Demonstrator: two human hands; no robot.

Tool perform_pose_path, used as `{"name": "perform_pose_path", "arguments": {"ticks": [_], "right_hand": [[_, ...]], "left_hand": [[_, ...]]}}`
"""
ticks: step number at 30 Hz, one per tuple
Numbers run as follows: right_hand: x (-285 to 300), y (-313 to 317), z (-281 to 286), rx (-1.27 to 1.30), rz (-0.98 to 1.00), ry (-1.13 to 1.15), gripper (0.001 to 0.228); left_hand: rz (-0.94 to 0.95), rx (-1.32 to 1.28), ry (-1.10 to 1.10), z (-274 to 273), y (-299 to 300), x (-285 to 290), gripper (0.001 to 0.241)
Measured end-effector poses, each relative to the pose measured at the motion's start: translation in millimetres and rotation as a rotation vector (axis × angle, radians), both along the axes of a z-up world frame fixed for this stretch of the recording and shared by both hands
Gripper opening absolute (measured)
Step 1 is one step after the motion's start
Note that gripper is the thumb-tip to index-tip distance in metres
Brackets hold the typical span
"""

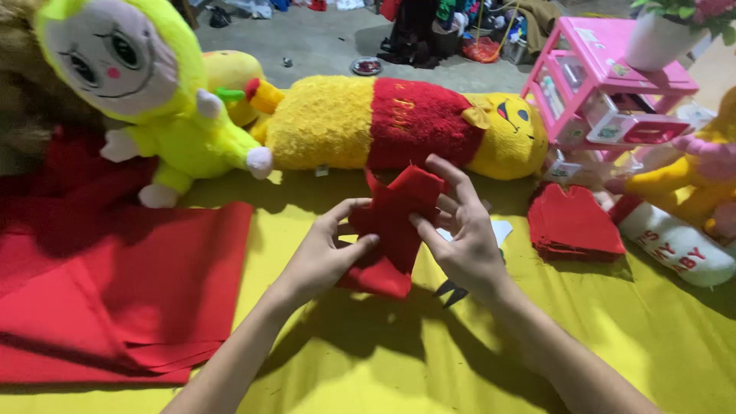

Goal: The person places a white paper pattern on a red fabric sheet and traces its outline using a yellow chalk marker. They then use a rotary cutter to cut the fabric along the traced lines, creating a fabric piece matching the pattern shape.

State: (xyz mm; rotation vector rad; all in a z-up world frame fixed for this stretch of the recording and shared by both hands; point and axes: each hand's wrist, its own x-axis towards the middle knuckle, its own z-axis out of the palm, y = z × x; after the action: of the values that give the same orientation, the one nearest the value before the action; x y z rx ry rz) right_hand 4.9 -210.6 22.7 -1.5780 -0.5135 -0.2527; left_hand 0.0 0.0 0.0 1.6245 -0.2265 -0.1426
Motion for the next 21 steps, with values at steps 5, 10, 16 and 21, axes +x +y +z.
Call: {"name": "perform_pose_path", "arguments": {"ticks": [5, 10, 16, 21], "right_hand": [[-8, 49, 32, -0.066, 0.188, -0.182, 0.046], [-11, 115, 38, -0.143, 0.435, -0.312, 0.041], [-6, 217, 32, 0.072, 0.398, 0.001, 0.025], [-8, 298, 29, -0.015, 0.449, 0.344, 0.025]], "left_hand": [[0.333, -0.279, 0.141, 3, 34, -16, 0.040], [0.555, -0.547, 0.104, -1, 111, -38, 0.032], [0.651, -0.699, 0.080, 22, 192, -81, 0.047], [0.973, -0.137, -0.292, 18, 233, -80, 0.027]]}}
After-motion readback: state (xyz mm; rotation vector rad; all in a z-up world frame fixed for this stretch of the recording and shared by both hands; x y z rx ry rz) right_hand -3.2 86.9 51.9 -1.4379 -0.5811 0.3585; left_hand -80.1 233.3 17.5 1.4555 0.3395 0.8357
